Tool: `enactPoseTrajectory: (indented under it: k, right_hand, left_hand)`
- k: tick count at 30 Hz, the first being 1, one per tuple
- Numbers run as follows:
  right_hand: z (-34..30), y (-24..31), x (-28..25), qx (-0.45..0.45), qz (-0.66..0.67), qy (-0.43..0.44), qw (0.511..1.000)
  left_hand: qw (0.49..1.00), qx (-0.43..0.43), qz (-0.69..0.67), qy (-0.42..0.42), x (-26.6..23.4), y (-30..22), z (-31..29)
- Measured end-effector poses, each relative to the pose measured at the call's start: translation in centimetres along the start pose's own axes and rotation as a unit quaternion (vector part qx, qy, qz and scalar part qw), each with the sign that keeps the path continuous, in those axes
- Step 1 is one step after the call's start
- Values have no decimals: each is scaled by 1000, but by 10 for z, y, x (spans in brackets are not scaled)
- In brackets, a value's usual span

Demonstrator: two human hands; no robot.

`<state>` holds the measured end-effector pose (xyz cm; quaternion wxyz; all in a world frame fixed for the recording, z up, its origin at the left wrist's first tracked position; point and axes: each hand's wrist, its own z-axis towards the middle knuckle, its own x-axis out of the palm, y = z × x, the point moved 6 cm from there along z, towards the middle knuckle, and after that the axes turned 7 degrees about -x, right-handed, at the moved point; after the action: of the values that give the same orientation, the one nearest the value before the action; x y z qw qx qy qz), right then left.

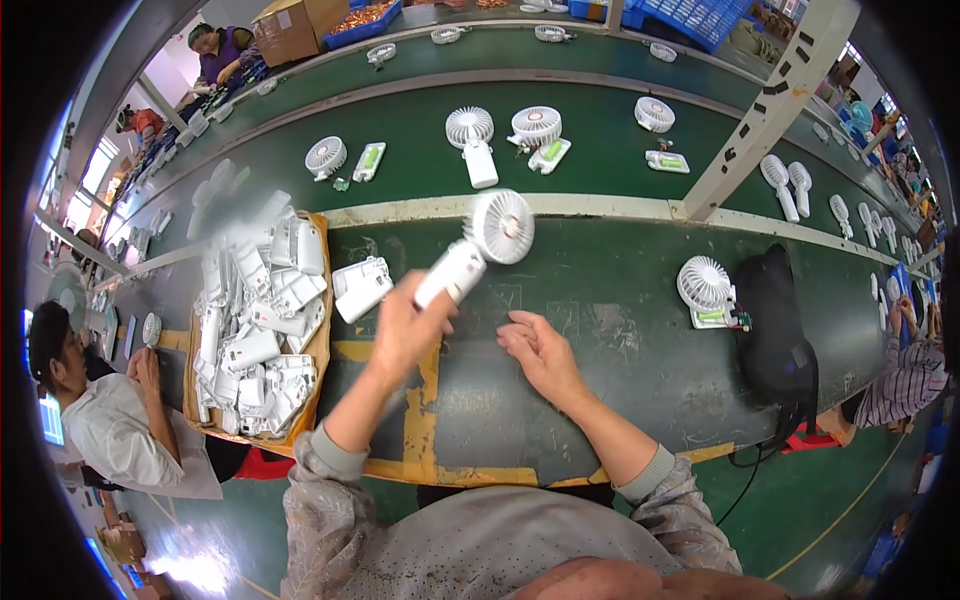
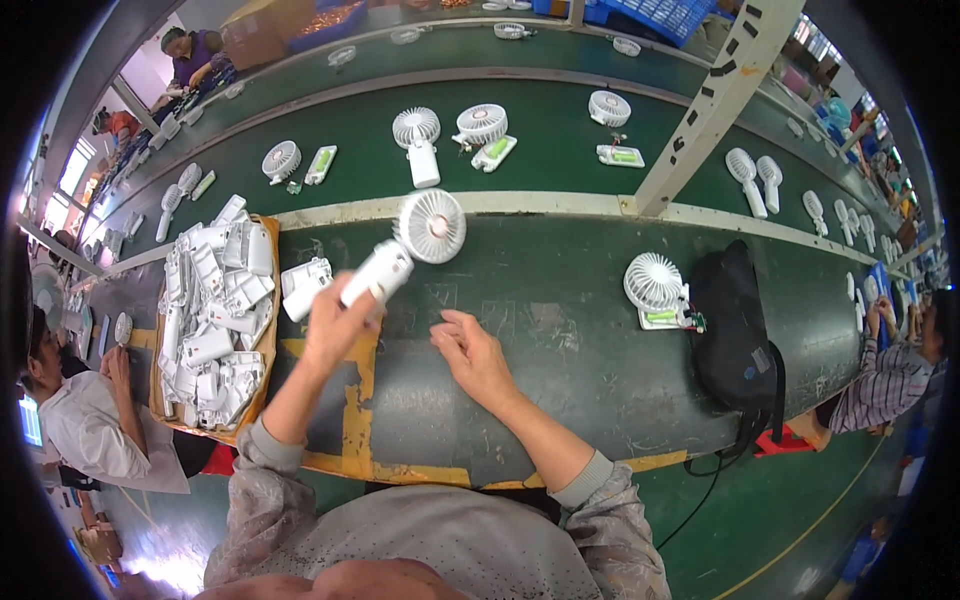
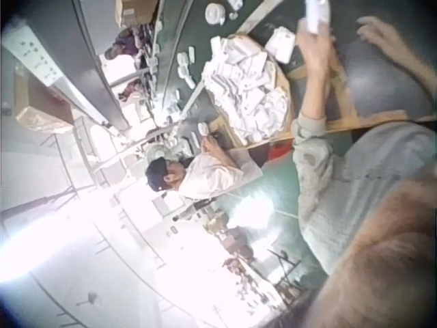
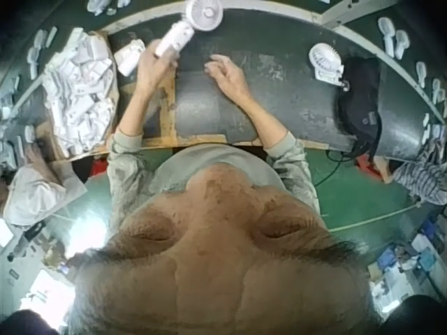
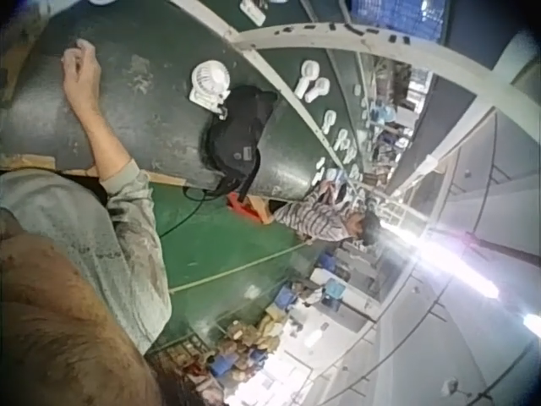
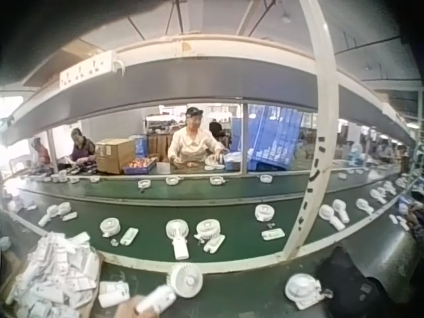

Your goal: The person assembles handheld fans on a production line by fitting the internal components into the handle casing, attaching the outer cover by hand, testing the fan using the power button, and placing the assembled fan onto the conveyor belt.

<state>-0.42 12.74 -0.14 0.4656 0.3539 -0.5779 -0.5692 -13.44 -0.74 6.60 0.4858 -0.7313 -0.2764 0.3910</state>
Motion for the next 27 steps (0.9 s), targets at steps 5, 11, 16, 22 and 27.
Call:
enactPoseTrajectory:
  k: [5, 11, 16, 22, 27]
  right_hand:
    - [1, 1, -2, -11, -90, 7, 996]
    - [2, 0, 3, 0, -76, 2, 997]
    - [1, 2, 2, 11, -74, 9, 997]
    - [4, 1, -1, 1, -92, 0, 996]
    - [2, 3, 4, 0, -78, 6, 997]
  left_hand:
    - [830, 278, 403, -266, -29, -56, 71]
    - [735, 278, 550, -282, -28, -27, 174]
    - [837, 148, 479, -219, -55, -5, 245]
    - [833, -33, 510, -213, -92, 18, 266]
    - [888, -44, 422, -177, -91, 9, 236]
